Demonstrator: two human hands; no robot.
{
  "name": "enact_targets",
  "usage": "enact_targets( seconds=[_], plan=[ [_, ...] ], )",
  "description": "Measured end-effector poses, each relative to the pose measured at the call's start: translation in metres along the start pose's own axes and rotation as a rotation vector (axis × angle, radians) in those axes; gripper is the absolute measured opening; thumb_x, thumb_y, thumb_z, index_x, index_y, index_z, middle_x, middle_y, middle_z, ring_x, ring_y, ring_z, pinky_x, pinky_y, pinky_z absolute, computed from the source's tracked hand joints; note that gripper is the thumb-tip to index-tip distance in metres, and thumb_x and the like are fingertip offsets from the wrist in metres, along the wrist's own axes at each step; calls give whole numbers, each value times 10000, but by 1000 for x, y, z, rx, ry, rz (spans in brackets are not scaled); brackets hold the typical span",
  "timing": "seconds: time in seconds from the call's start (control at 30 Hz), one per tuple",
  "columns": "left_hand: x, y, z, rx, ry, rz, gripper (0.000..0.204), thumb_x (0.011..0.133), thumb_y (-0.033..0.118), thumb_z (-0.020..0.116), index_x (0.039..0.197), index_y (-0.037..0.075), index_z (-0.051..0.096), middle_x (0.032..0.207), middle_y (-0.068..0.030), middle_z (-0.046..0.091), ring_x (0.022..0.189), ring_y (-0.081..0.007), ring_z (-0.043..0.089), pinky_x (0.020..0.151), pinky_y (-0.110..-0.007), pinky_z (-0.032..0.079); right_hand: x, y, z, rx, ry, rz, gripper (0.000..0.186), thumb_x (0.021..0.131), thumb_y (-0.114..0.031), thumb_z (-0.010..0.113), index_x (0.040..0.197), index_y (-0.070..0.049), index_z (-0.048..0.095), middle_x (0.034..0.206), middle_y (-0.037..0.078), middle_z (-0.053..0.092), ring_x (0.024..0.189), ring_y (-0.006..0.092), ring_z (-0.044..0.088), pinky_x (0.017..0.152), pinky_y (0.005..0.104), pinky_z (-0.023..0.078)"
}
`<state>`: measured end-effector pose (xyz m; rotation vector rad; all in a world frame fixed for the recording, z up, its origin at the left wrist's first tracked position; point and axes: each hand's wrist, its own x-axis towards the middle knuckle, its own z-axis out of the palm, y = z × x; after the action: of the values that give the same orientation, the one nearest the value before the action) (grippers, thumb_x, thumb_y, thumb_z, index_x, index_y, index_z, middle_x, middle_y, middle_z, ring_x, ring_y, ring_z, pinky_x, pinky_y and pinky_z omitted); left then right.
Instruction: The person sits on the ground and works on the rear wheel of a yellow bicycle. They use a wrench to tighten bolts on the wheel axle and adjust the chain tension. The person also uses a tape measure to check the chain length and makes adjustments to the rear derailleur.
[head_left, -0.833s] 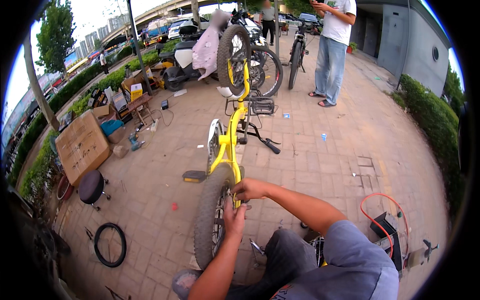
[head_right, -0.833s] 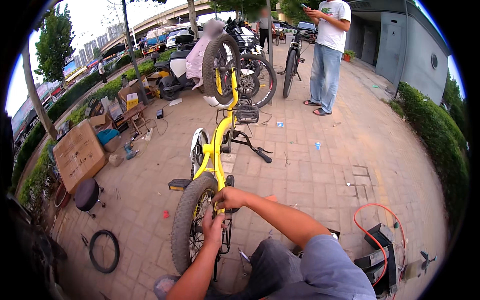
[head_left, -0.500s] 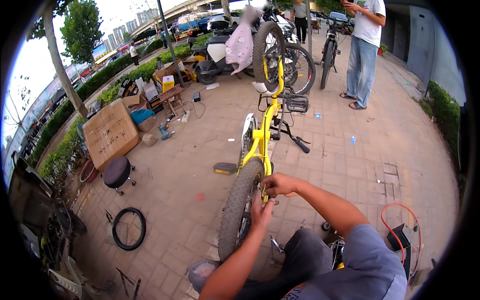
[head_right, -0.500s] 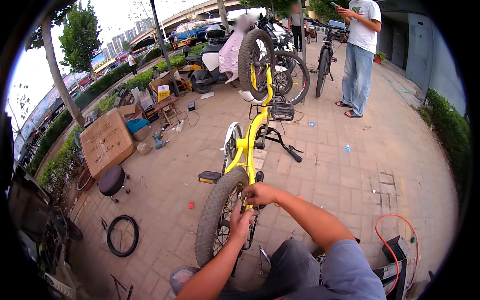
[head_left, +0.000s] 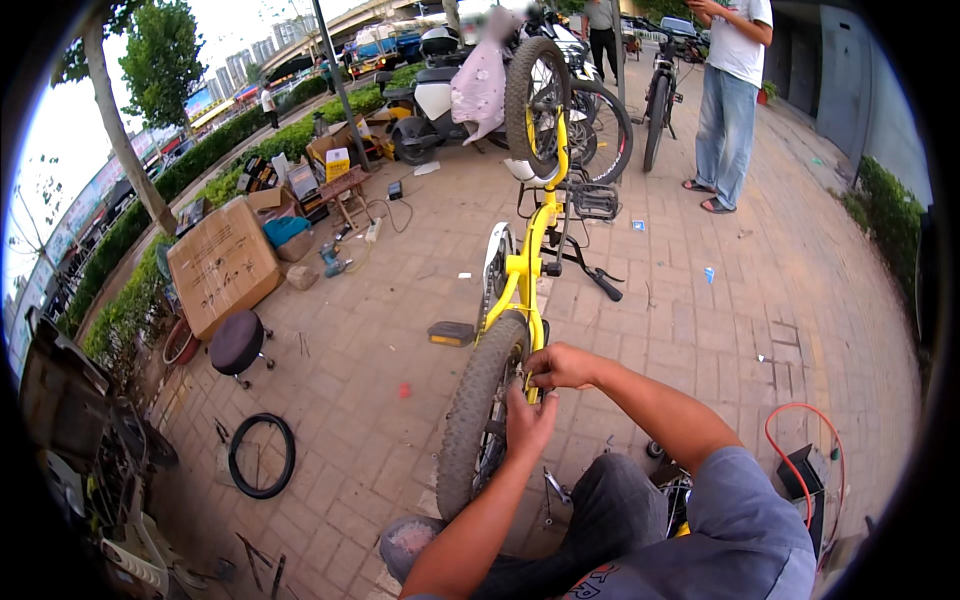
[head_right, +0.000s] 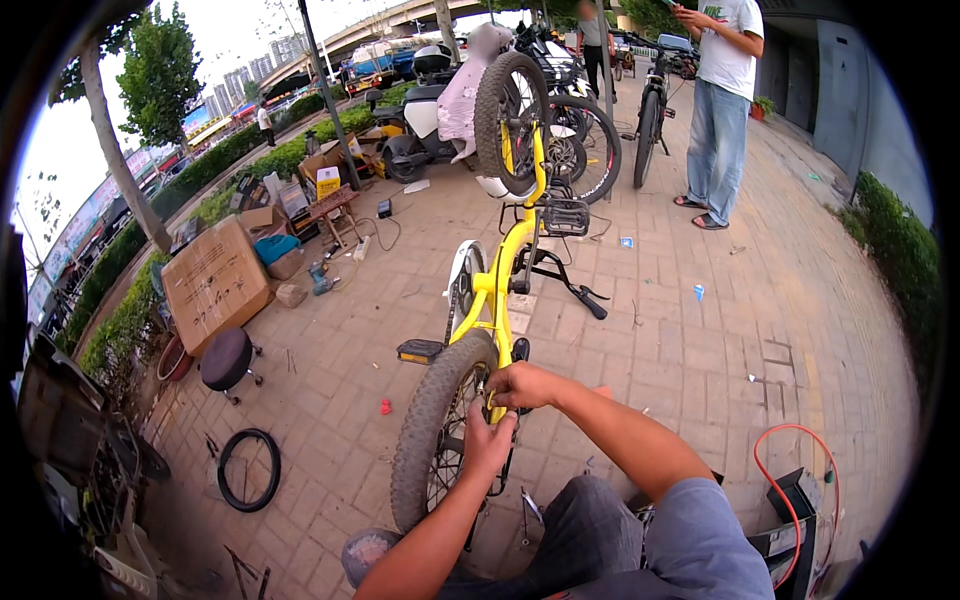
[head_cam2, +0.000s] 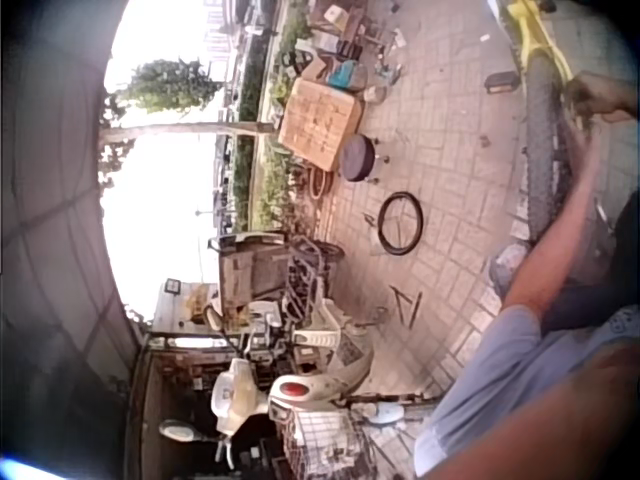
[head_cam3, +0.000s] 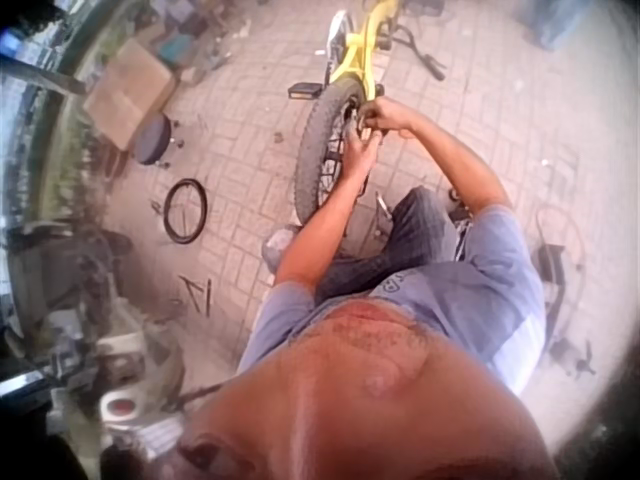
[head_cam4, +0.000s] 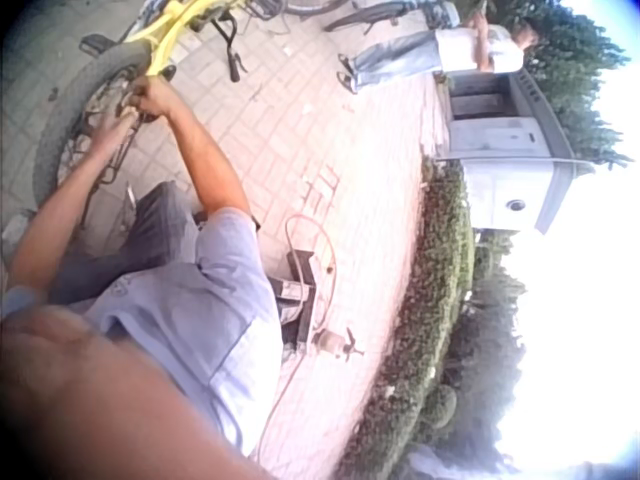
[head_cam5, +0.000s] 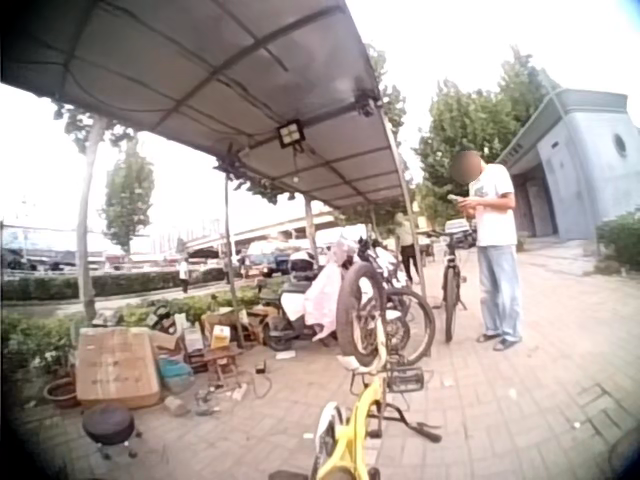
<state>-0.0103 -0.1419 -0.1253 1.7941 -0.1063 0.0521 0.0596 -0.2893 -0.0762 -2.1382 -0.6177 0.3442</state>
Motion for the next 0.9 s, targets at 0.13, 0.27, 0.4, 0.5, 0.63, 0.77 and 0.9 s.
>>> enact_targets(
  seconds=[0.13, 0.27, 0.4, 0.5, 0.63, 0.77, 0.9],
  plan=[
    [-5, 16, 3, 109, 28, 51, 736, 765, 326, 670, 1287, -85, 354, 1202, -319, 458, 1121, -427, 486, 932, -421, 404, -4, 9, 0, 29, 14, 11, 260, 770, -156, 691, 999, -39, 653, 732, 81, 643, 652, 157, 597, 626, 306, 483],
    [-2, 9, 2, 258, 75, 142, 704, 796, 297, 649, 1301, -78, 332, 1179, -277, 495, 1026, -363, 579, 814, -387, 489, -1, 9, 1, 48, 14, 5, 250, 769, -152, 690, 989, -37, 655, 723, 72, 644, 644, 148, 592, 618, 300, 483],
    [-5, 25, -6, -422, -130, -151, 580, 836, 183, 588, 1305, -50, 340, 1117, -154, 557, 936, -202, 632, 630, -261, 505, 0, 16, 3, 82, 5, 25, 220, 777, -115, 683, 975, -22, 660, 738, 54, 650, 660, 123, 587, 621, 285, 482],
    [-2, 18, -13, -496, -158, -108, 570, 859, 173, 557, 1324, -33, 300, 1113, -124, 560, 870, -164, 654, 533, -211, 489, 3, 6, 2, 80, -24, 50, 200, 795, -65, 676, 980, 7, 655, 780, 27, 660, 692, 82, 574, 637, 258, 481],
    [-4, 32, -14, -538, -164, -133, 522, 837, 177, 521, 1299, -11, 370, 1116, -95, 561, 923, -165, 639, 557, -206, 475, 0, 5, -2, 146, -37, 75, 240, 802, -73, 673, 1031, -2, 657, 787, 26, 664, 695, 78, 575, 636, 252, 482],
    [-5, 31, -16, -549, -184, -136, 524, 818, 203, 505, 1291, 5, 401, 1152, -84, 546, 967, -164, 624, 579, -215, 475, 1, 5, -4, 124, -71, 40, 274, 804, -94, 671, 1068, -18, 661, 781, 20, 664, 663, 85, 571, 599, 266, 482],
    [-8, 36, -13, -476, -175, -159, 590, 837, 201, 543, 1344, -11, 331, 1158, -104, 524, 949, -171, 620, 561, -226, 485, 2, 2, -10, 73, -92, 56, 300, 776, -168, 701, 1038, -26, 663, 767, 64, 666, 652, 132, 590, 597, 283, 472]
  ],
)
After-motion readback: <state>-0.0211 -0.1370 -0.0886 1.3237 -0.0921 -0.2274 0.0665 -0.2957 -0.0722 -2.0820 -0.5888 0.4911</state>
